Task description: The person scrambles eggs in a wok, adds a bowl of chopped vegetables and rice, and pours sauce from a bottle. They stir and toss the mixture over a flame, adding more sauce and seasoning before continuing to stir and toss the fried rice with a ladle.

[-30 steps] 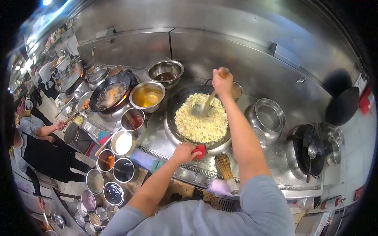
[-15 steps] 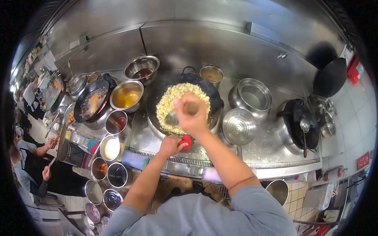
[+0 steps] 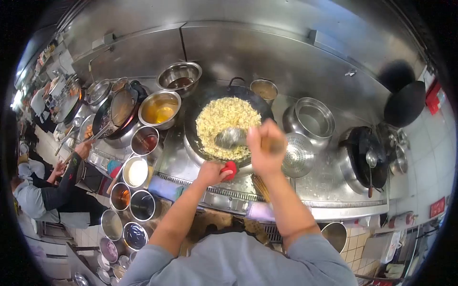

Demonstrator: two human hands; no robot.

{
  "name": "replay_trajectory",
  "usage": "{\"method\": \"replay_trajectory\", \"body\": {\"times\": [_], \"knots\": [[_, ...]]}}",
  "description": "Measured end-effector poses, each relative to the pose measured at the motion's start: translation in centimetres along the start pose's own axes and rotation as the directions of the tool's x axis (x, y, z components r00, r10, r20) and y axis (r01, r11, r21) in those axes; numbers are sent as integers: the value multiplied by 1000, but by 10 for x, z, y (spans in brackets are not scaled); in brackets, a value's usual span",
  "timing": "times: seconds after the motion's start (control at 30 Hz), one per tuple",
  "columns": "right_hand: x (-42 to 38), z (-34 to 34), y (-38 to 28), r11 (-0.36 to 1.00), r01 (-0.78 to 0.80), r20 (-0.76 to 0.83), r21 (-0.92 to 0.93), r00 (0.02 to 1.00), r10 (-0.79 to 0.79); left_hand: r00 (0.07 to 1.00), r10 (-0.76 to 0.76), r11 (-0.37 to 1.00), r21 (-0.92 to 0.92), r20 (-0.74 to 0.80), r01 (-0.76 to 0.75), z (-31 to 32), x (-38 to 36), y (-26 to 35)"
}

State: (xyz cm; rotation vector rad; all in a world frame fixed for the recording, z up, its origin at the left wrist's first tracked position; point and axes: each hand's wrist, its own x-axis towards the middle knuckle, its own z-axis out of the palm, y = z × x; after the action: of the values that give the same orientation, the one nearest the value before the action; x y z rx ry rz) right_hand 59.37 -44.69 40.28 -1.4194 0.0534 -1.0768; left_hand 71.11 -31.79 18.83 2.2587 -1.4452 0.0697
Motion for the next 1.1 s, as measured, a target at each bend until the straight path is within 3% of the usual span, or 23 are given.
{"method": "replay_trajectory", "body": {"times": [0.03, 0.1, 0.13, 0.17, 0.23, 0.33, 0.4, 0.47, 0.53, 0.63, 0.67, 0.73, 0.8, 0.83, 0.87, 0.93, 1.0, 1.03, 1.1], "knots": [[-5, -4, 23, 1000, 2, 11, 6, 1000, -2, 1000, -22, 1000, -6, 12, 22, -1, -2, 2], [-16, -27, 83, 941, 176, 97, -288, 983, -154, 999, -44, 999, -4, 16, 44, -4, -3, 2], [15, -30, 75, 907, 18, 6, -421, 1000, -17, 998, -59, 998, -8, 20, 59, -4, -3, 5], [51, -37, 79, 990, 16, -99, -138, 995, -30, 996, -66, 998, -11, 52, 66, -6, -2, 6], [101, -53, 40, 975, 26, -168, 223, 986, 12, 994, -75, 997, 0, 80, 75, -11, -1, 11], [100, -61, 12, 964, 240, -243, 114, 948, -207, 998, -56, 998, -24, 23, 57, -2, -3, 5], [87, -49, 95, 981, 131, -162, 143, 981, -107, 993, -78, 997, 26, 93, 76, -7, 1, 8], [110, -13, 87, 991, -106, -50, 85, 993, 110, 987, -96, 995, 27, 126, 94, -12, 8, 5], [135, 11, 71, 978, -85, 96, 190, 993, 67, 978, -102, 995, 23, 180, 99, -6, -1, 7], [106, 34, 48, 987, 43, 29, 157, 998, -48, 997, -65, 996, 62, 39, 63, -1, -3, 4], [95, 30, 82, 979, 201, 110, 36, 973, -204, 997, -63, 996, 60, 38, 61, -5, -1, 6], [107, 15, 100, 994, 94, 164, -63, 983, -83, 987, -116, 992, 55, 113, 110, -9, 1, 9], [142, 4, 74, 986, -138, -32, -89, 990, 135, 992, -97, 995, 38, 85, 95, 0, -10, 8], [152, -10, 53, 989, -90, -112, -118, 991, 77, 997, -75, 997, 22, 37, 74, 0, -4, 4], [159, -28, 39, 987, -50, -176, -151, 984, 22, 991, -96, 995, 10, 97, 95, -21, -1, 16], [150, -87, 47, 996, -6, -218, 91, 976, 26, 993, -81, 996, -31, 84, 84, -34, 1, 24], [125, -56, 89, 991, 102, -265, 92, 961, -74, 989, -95, 995, -26, 110, 99, -46, 0, 29], [125, -36, 98, 996, 23, -256, -82, 966, -44, 987, -97, 995, -25, 130, 101, -48, 4, 32], [156, -17, 91, 961, -161, 12, 223, 987, 163, 992, -77, 997, -12, 100, 78, -33, -2, 25]]}}
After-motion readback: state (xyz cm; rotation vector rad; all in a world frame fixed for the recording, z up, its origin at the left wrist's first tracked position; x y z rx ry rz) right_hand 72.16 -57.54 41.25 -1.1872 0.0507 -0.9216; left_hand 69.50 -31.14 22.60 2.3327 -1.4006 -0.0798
